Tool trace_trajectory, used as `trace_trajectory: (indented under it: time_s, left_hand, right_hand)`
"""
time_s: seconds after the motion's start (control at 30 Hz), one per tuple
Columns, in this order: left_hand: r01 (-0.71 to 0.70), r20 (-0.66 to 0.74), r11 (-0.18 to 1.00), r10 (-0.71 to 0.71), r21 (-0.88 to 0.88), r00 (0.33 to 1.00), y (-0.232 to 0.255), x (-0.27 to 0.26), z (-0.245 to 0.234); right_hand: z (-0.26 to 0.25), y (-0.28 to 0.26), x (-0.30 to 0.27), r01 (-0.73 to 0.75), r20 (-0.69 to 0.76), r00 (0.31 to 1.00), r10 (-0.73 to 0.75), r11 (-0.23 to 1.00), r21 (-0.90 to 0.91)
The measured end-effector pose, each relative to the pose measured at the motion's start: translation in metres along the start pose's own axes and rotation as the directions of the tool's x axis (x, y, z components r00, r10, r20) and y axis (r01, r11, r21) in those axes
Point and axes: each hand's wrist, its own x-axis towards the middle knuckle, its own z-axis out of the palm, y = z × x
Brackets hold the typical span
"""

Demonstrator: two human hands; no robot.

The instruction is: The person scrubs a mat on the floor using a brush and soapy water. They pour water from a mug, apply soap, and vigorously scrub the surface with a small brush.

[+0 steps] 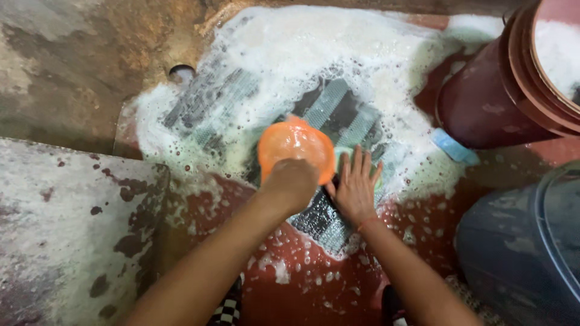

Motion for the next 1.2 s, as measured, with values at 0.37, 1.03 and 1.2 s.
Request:
trace_trajectory:
  time_s: [0.37, 1.03, 1.2]
  left_hand:
    - [0.082, -0.013, 0.995, -0.082, 0.054, 0.997, 0.008, -0.037, 0.016]
    - [0.411, -0.536, 0.911, -0.363, -0.034, 0.762, -0.106, -0.125, 0.049]
    - [0.403, -0.520, 0.908, -0.401, -0.115, 0.754, -0.117, -0.113, 0.031]
  right_hand:
    - [-0.021, -0.020, 0.008, 0.109, 0.396, 0.915, -0.080, 0.993, -0.051]
    - [-0.010, -0.015, -0.037, -0.028, -0.082, 0.996, 0.040, 0.990, 0.138]
    - [-0.010, -0.024, -0.040, -0.125, -0.015, 0.992, 0.128, 0.986, 0.112]
